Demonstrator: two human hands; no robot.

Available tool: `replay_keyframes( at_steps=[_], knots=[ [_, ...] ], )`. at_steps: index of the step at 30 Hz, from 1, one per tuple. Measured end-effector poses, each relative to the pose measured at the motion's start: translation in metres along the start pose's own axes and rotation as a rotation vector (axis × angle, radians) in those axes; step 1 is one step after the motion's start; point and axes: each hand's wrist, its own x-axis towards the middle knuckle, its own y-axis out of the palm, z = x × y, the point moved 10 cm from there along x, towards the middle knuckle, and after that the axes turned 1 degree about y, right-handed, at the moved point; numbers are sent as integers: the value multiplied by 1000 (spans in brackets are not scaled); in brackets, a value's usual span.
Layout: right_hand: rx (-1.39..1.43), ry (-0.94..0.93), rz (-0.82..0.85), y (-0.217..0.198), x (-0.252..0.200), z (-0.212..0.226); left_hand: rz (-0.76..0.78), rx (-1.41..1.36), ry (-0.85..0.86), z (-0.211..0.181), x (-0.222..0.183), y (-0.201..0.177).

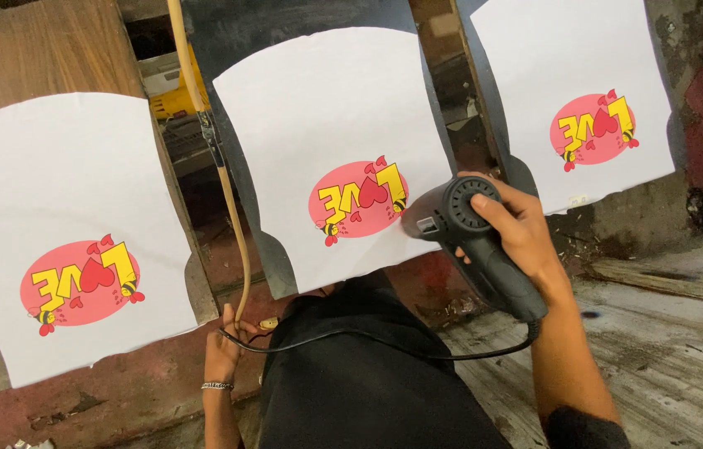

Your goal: Using a handheld heat gun to dry freshly printed ink on a series of shirts at a screen printing station.

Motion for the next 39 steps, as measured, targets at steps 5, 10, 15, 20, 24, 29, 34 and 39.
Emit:
replay_keyframes(
  at_steps=[5, 10, 15, 20, 24, 29, 34, 39],
  knots=[
    [79, -100, -26, 20, 28, 14, -37, 44, -83, -28, -16, 3],
    [69, -116, -128, 5, 33, 25, -50, 7, -100, -18, -17, -6],
    [-36, -10, -15, 17, 29, 15, -77, -14, 27, -33, -30, -7],
    [8, -107, -63, 27, 61, 37, -79, -26, -36, -16, -25, -4],
    [9, -222, 42, 45, 78, 52, -62, -101, 44, -16, -24, -5],
    [-68, -88, 217, 80, 59, 40, -117, -78, -29, -13, -26, -6],
    [-147, 41, 466, 129, 38, 26, -154, -75, -64, -20, -36, -3],
    [-145, -356, 379, 125, 56, 57, -220, -71, 9, -3, -39, -13]
  ],
)
